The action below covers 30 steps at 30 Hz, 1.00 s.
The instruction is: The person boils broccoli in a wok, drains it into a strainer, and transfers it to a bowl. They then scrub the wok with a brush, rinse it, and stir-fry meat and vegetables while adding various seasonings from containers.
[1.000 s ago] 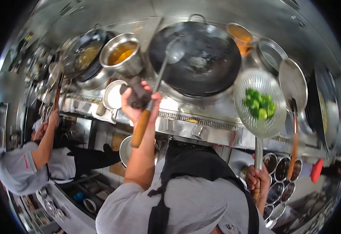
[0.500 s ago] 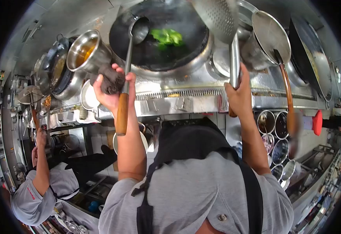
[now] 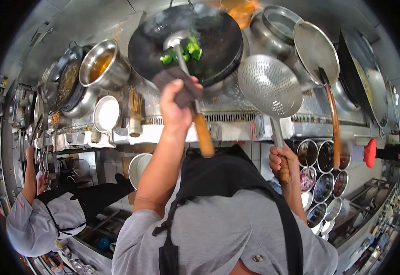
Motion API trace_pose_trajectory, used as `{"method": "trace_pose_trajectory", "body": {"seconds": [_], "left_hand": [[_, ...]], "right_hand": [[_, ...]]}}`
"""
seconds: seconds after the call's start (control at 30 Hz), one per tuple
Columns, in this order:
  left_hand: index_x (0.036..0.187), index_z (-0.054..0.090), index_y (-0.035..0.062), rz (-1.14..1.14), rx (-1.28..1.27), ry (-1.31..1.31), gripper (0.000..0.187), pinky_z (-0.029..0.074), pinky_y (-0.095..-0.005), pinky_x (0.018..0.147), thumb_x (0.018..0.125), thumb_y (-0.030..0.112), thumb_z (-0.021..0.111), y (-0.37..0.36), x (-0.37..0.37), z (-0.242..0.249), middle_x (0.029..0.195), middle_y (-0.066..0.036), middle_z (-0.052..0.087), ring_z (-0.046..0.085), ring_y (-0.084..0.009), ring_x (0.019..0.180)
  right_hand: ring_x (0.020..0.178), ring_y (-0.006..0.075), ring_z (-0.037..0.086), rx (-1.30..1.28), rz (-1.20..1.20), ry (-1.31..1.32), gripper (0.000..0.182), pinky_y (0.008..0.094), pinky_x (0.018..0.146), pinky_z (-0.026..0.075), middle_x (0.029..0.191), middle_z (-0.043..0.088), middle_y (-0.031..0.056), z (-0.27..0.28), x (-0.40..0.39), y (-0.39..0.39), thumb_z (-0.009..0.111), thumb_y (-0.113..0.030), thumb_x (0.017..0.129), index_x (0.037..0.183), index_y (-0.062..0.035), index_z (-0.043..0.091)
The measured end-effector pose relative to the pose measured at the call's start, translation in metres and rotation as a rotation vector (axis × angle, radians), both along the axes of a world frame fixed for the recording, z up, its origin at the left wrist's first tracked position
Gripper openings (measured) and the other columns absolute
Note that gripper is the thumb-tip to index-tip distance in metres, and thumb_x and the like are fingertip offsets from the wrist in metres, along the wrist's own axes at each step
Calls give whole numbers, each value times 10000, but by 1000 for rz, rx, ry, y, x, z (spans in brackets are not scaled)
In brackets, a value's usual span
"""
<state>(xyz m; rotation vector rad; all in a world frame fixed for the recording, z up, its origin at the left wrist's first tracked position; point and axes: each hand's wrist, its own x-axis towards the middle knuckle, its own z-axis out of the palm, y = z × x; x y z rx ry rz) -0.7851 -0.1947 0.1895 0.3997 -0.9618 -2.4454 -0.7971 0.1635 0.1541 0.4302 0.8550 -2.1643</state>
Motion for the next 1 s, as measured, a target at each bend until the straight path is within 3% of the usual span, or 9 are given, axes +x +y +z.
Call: {"method": "trace_pose_trajectory", "body": {"seconds": [0.17, 0.2, 0.27, 0.3, 0.4, 0.53, 0.63, 0.73, 1.0], "left_hand": [[1283, 480, 26, -202, 60, -29, 481, 551, -434, 841, 843, 162, 616, 37, -5, -12, 1017, -169, 661, 676, -303, 922], [1339, 435, 40, -216, 51, -45, 546, 554, -439, 851, 837, 147, 622, 44, 5, -9, 1033, -173, 654, 676, -310, 932], [1415, 357, 71, -263, 144, -68, 643, 549, -465, 910, 835, 124, 630, 46, 27, -18, 1064, -185, 652, 674, -329, 969], [1367, 433, 38, -282, 158, -127, 567, 549, -477, 914, 844, 137, 627, 42, 40, -28, 1077, -201, 663, 676, -333, 973], [1178, 603, -13, -286, 226, -163, 402, 532, -460, 888, 861, 235, 603, 26, 76, -41, 1024, -184, 683, 679, -329, 918], [1144, 619, -13, -200, 200, -284, 389, 536, -443, 835, 855, 248, 607, 12, 119, -57, 1015, -177, 683, 675, -313, 864], [1142, 590, -41, -169, 299, -303, 374, 531, -409, 839, 854, 197, 609, -4, 143, -75, 1027, -190, 680, 668, -298, 887], [1127, 596, -48, -90, 233, -297, 359, 526, -401, 857, 861, 192, 602, -19, 164, -86, 1027, -188, 679, 670, -292, 886], [1355, 448, 1, -45, 164, -283, 559, 547, -410, 857, 840, 136, 619, -74, 181, -94, 1039, -199, 660, 680, -300, 908]], "right_hand": [[558, 160, 523, 83, 72, 11, 206, 281, 424, 436, 781, 546, 96, -50, -40, 16, 609, -52, 870, 1018, -57, 467], [578, 177, 556, 131, 179, 89, 315, 301, 481, 482, 820, 586, 114, -57, -47, 27, 633, -78, 860, 1147, -39, 510], [688, 223, 624, 765, 318, 414, 514, 331, 646, 540, 886, 634, 128, -40, -52, 26, 654, -103, 862, 1344, -28, 491], [863, 275, 660, 1081, 389, 735, 626, 346, 821, 531, 1024, 665, 166, -53, -59, 37, 668, -132, 878, 1453, -34, 443], [1002, 295, 646, 1353, 174, 1234, 583, 367, 889, 512, 1155, 653, 178, 3, -75, 9, 686, -167, 889, 1419, -27, 486], [1071, 337, 637, 1121, 165, 1480, 598, 423, 891, 517, 1255, 607, 193, 118, -59, -94, 712, -201, 883, 1429, -88, 493], [1088, 398, 626, 1101, 431, 1666, 667, 447, 896, 515, 1282, 591, 233, 125, -51, -156, 703, -193, 877, 1480, -127, 426], [1108, 370, 630, 1268, 807, 1644, 667, 400, 912, 510, 1290, 590, 228, 78, -33, -190, 659, -106, 892, 1502, -118, 391], [710, 179, 587, 1179, 411, 1110, 552, 357, 649, 496, 805, 542, 74, -75, 19, -152, 603, -63, 913, 1424, -65, 396]]}}
